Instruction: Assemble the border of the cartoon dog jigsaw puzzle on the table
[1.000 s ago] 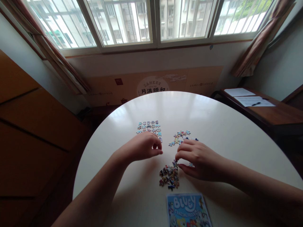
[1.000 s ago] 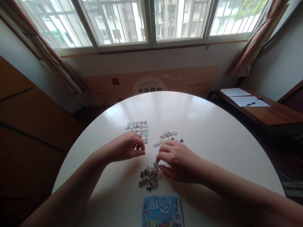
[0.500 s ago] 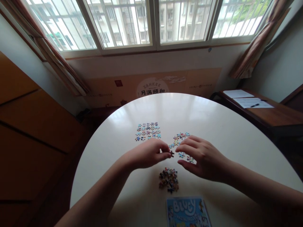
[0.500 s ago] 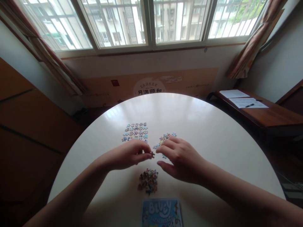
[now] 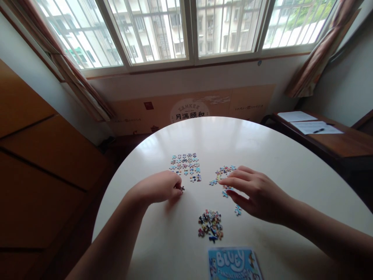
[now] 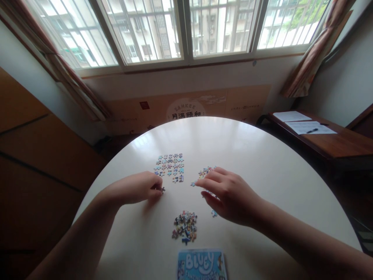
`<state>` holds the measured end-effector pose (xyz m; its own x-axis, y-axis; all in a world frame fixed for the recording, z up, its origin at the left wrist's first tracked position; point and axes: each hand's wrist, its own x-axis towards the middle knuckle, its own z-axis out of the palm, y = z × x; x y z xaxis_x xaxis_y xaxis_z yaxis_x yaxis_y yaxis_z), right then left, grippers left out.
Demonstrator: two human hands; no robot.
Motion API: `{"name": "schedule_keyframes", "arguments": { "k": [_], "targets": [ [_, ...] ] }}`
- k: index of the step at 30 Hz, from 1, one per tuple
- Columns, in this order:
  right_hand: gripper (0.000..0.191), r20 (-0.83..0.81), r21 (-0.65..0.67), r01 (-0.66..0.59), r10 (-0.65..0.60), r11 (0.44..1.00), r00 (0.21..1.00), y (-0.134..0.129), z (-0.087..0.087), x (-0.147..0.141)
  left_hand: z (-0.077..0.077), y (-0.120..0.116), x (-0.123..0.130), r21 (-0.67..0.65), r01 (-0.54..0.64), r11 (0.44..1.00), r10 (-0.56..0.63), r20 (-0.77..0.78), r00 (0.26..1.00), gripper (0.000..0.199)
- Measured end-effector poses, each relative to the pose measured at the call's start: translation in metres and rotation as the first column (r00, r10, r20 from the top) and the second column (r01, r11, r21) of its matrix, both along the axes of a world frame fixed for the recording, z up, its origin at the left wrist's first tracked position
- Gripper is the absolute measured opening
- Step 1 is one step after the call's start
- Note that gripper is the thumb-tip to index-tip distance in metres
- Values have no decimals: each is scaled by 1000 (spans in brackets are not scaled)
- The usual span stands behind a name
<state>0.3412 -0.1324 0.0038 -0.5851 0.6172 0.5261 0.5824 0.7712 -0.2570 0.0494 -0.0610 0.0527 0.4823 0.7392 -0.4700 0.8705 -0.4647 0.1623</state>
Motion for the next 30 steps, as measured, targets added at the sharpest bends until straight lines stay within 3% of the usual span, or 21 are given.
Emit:
{"name": "schedule_keyframes", "arguments": {
  "k": [5, 8, 18, 30],
  "targets": [
    [22, -15, 3, -3, 3, 1000, 1000, 0, 2, 2, -2, 1, -4, 134, -98, 986, 92, 53, 994, 13],
    [18, -23, -4, -10, 10, 1000, 1000, 0, 3, 3, -4, 3, -5, 177, -98, 979, 83, 93, 992, 11],
    [19, -16, -41, -45, 44, 998, 999, -2, 8, 0, -11, 9, -2, 125, -11, 992, -9, 152, 988, 20],
    [19, -3, -52, -46, 46, 998, 999, -2, 9, 1, -16, 15, 3, 208, -26, 978, -20, 214, 977, 22]
  ]
}}
